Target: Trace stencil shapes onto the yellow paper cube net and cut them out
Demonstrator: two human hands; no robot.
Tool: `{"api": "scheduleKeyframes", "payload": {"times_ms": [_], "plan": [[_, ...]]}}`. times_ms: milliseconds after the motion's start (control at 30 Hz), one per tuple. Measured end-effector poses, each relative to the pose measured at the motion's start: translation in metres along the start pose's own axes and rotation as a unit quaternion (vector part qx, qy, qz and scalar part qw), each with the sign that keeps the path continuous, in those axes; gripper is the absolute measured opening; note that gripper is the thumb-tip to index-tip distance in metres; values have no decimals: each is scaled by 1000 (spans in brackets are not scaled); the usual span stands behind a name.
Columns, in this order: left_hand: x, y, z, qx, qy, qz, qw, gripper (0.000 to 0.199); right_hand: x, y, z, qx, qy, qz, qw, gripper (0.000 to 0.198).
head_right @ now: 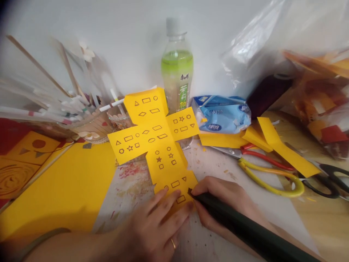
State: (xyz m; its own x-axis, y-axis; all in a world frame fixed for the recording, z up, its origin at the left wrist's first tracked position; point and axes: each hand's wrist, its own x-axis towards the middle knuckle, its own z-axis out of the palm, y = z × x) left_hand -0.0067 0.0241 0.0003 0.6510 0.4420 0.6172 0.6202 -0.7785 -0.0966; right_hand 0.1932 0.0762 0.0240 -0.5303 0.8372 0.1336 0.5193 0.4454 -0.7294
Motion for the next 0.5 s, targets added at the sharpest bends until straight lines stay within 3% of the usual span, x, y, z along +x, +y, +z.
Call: {"api": "scheduleKeyframes", "payload": {"times_ms": [233,500], "plan": [[0,-1,1,16,-13,11,1000,18,4,-2,-2,-10,-19,-45,999,8],[-5,0,1,28,-50,39,998,17,6,-2,-1,-8,-36,-51,998,9]]}}
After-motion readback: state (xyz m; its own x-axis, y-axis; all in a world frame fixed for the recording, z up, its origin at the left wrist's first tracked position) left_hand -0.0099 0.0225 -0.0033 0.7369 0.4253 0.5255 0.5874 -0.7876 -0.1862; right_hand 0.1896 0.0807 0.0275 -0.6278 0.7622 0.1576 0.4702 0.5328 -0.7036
